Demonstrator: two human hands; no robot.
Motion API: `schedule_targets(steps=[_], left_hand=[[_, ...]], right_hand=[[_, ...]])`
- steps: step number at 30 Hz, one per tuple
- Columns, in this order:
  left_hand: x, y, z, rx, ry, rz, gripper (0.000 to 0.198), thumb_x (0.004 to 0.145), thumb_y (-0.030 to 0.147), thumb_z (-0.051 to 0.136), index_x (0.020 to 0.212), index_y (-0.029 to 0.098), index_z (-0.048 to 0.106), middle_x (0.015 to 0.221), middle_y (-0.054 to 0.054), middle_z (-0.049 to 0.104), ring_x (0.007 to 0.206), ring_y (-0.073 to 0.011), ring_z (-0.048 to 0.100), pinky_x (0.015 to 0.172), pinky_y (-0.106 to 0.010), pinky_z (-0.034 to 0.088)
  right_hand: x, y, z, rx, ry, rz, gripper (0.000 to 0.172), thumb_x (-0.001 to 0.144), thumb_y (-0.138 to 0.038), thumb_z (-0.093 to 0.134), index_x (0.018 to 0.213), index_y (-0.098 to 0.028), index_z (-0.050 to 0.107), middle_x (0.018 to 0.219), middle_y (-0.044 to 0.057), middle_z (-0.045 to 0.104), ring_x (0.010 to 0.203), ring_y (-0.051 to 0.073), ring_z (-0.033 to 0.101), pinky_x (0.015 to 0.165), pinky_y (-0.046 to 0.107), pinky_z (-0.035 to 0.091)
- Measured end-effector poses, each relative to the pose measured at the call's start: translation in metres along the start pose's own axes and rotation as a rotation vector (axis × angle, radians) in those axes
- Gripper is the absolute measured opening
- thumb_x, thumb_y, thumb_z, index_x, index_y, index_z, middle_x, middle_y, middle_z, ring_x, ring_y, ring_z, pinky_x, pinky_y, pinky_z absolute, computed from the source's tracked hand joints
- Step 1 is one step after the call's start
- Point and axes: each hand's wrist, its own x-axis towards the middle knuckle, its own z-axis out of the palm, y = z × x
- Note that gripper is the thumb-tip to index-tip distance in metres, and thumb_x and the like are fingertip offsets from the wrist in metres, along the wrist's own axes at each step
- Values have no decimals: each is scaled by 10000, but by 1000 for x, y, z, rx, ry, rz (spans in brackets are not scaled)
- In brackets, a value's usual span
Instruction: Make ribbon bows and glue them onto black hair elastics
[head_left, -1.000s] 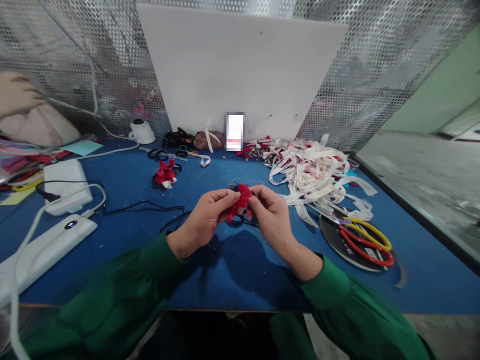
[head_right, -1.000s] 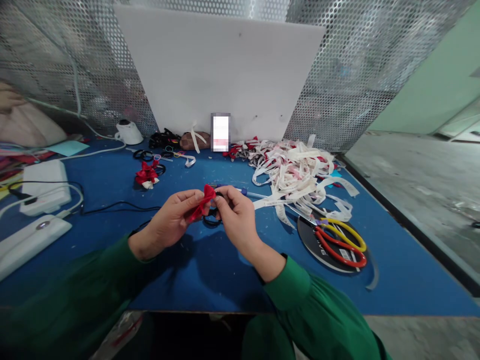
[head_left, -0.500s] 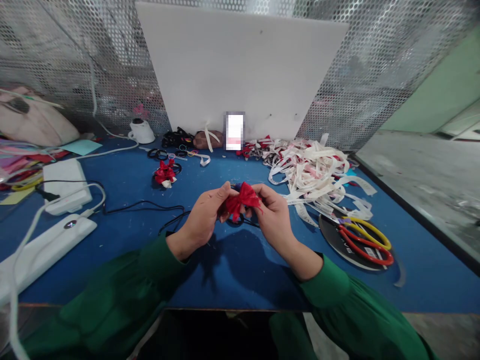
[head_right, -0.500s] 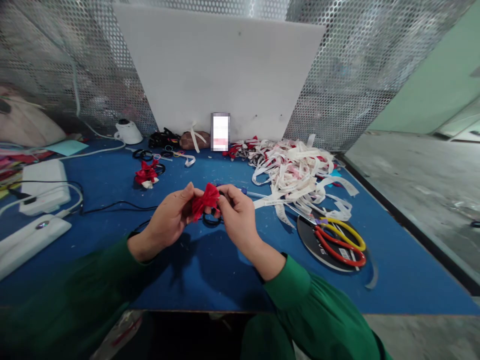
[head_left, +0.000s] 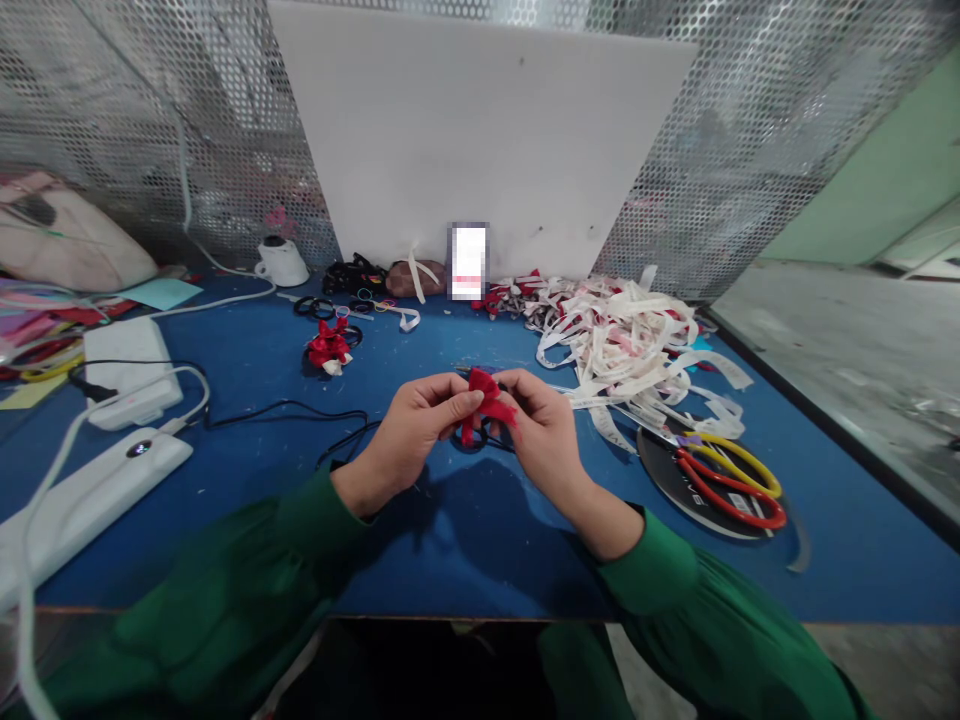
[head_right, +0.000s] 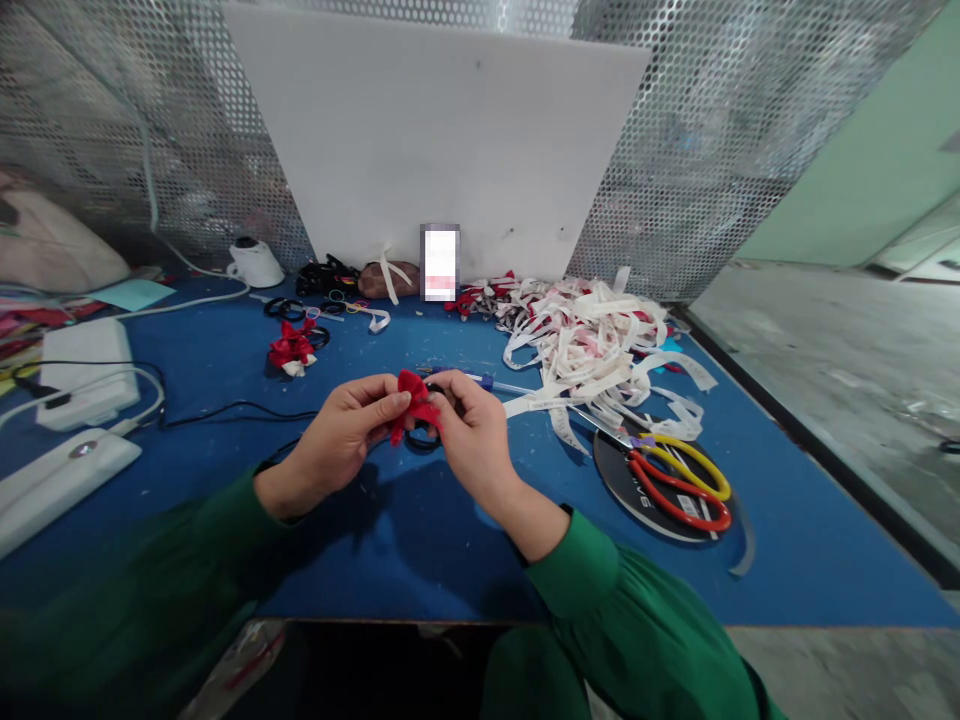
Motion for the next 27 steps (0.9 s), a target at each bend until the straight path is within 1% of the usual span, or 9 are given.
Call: schedule_targets(steps=[2, 5, 9, 12, 14, 16, 20, 24, 27], left_hand=[[-1, 1, 0, 7, 0, -2, 266, 821, 355, 763, 685, 159, 643, 631, 11, 595, 551, -82, 490, 526, -208, 348], [-1, 2, 1, 10, 30, -17, 296, 808, 375, 769, 669, 158, 624, 627, 4, 585, 554, -87, 475, 525, -213, 335], [0, 3, 1, -30, 51, -26, 333, 776, 410, 793, 655, 154, 618, 623, -4, 593, 540, -82, 455, 514, -214, 315], [2, 2, 2, -78, 49, -36, 388, 801, 510, 753, 689, 150, 663, 658, -19, 630, 529, -77, 446, 494, -217, 302], [4, 0, 2, -117, 52, -65, 461, 816, 603, 696, 731, 149, 699, 667, -33, 645, 536, -93, 476, 486, -226, 312], [4, -1, 2, -143, 59, -91, 504, 818, 647, 663, 757, 150, 714, 669, -44, 656, 554, -110, 510, 485, -230, 324], [3, -1, 1, -135, 53, -84, 445, 807, 599, 707, 781, 155, 717, 694, -39, 662, 590, -115, 534, 507, -224, 351], [2, 1, 0, -46, 23, -67, 360, 797, 485, 761, 706, 150, 668, 672, -22, 625, 586, -101, 506, 545, -222, 369], [2, 3, 1, -23, 45, -42, 359, 795, 454, 768, 657, 153, 626, 640, -10, 590, 570, -94, 472, 542, -220, 355]], right_hand=[[-1, 0, 0, -5, 0, 2, 87, 871, -274, 614, 871, -212, 675, 621, -41, 600, 530, 111, 541, 522, 242, 419], [-1, 0, 0, 0, -4, 1, 76, 861, -275, 629, 862, -216, 676, 616, -40, 601, 527, 112, 526, 525, 245, 420], [-1, -2, 1, -5, -7, 0, 105, 864, -317, 630, 853, -220, 667, 634, -28, 628, 529, 119, 539, 530, 254, 435], [0, -4, 2, 25, -6, -1, 110, 864, -322, 627, 845, -218, 659, 671, -19, 650, 539, 117, 552, 542, 255, 453], [1, -4, 2, 69, -12, 1, 93, 860, -303, 627, 837, -217, 651, 665, -23, 650, 535, 114, 550, 535, 250, 457], [1, -4, 2, 107, -25, 2, 85, 861, -289, 624, 826, -215, 644, 643, -27, 643, 535, 115, 549, 527, 246, 456], [2, -3, 1, 101, -33, -3, 107, 871, -300, 615, 826, -208, 649, 644, -19, 647, 550, 119, 558, 533, 248, 460], [2, 0, 1, 36, -12, 20, 114, 860, -316, 628, 865, -207, 664, 674, -19, 654, 533, 112, 562, 532, 249, 456], [1, 0, 1, 4, -13, 21, 111, 855, -316, 628, 861, -209, 658, 676, -22, 652, 521, 111, 565, 522, 249, 446]])
